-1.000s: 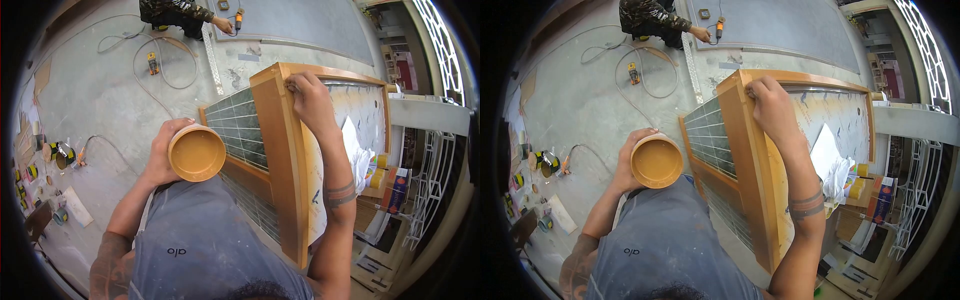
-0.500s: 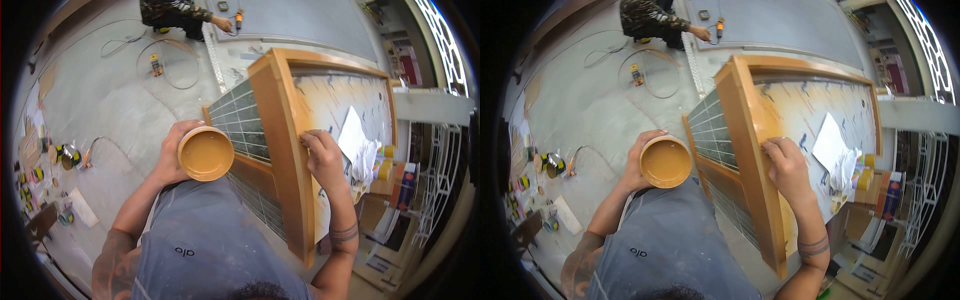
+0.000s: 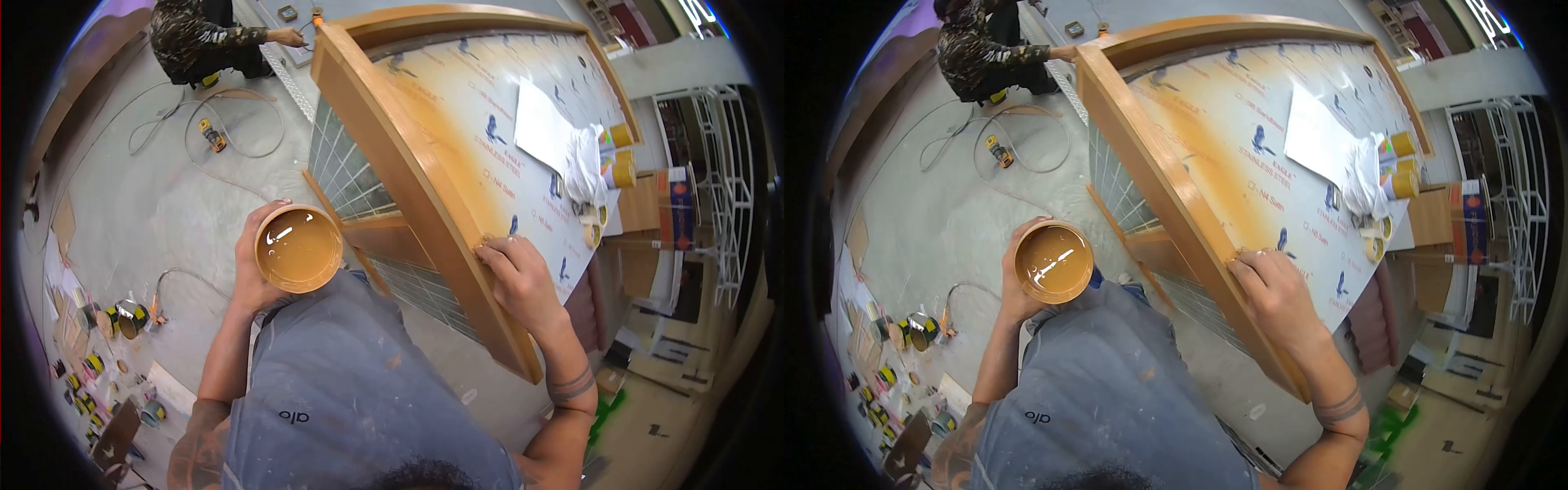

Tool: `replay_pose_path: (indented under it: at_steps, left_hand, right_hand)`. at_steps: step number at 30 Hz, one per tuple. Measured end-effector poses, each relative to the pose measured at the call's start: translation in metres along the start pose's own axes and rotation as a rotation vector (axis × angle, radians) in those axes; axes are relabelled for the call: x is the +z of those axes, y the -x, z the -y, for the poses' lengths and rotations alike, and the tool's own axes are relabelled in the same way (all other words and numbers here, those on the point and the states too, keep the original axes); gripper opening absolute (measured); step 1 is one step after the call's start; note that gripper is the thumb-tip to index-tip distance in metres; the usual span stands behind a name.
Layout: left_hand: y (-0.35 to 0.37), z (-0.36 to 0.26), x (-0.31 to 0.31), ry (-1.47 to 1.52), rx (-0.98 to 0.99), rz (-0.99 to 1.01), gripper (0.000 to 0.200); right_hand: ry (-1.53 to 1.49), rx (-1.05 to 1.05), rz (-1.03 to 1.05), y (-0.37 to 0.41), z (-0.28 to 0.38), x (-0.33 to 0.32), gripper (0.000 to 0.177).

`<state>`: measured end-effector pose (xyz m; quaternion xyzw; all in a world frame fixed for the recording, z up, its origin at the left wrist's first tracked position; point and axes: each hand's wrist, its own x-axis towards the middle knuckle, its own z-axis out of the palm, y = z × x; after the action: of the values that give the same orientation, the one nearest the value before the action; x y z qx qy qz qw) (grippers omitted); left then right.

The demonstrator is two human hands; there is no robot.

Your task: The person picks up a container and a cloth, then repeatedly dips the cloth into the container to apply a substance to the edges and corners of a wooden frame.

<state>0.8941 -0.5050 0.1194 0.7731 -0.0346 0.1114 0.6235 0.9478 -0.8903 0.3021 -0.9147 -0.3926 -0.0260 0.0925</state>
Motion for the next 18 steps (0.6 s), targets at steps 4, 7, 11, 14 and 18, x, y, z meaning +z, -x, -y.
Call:
replay_pose_path:
  at_steps: [4,7,11,14,18]
  left_hand:
    - [0.014,-0.009,0.014,0.007,-0.043,0.001,0.095]
    - [0.023,-0.011,0.026,-0.026,-0.063,-0.005,0.094]
    - [0.036,-0.014,0.026,-0.022,-0.076,-0.039,0.093]
    - [0.042,-0.015,0.016,-0.02,-0.088,-0.048,0.091]
    - [0.04,-0.004,0.003,-0.033,-0.223,-0.091,0.095]
  right_hand:
    - [0.007,0.058,0.019,0.054,0.008,-0.009,0.041]
    - [0.008,0.135,0.055,0.091,0.02,-0.021,0.041]
    - [-0.013,0.222,0.089,0.139,0.028,-0.036,0.042]
    - [0.023,0.332,0.093,0.167,0.031,-0.055,0.042]
    - [0.08,0.537,-0.102,0.183,0.051,-0.074,0.04]
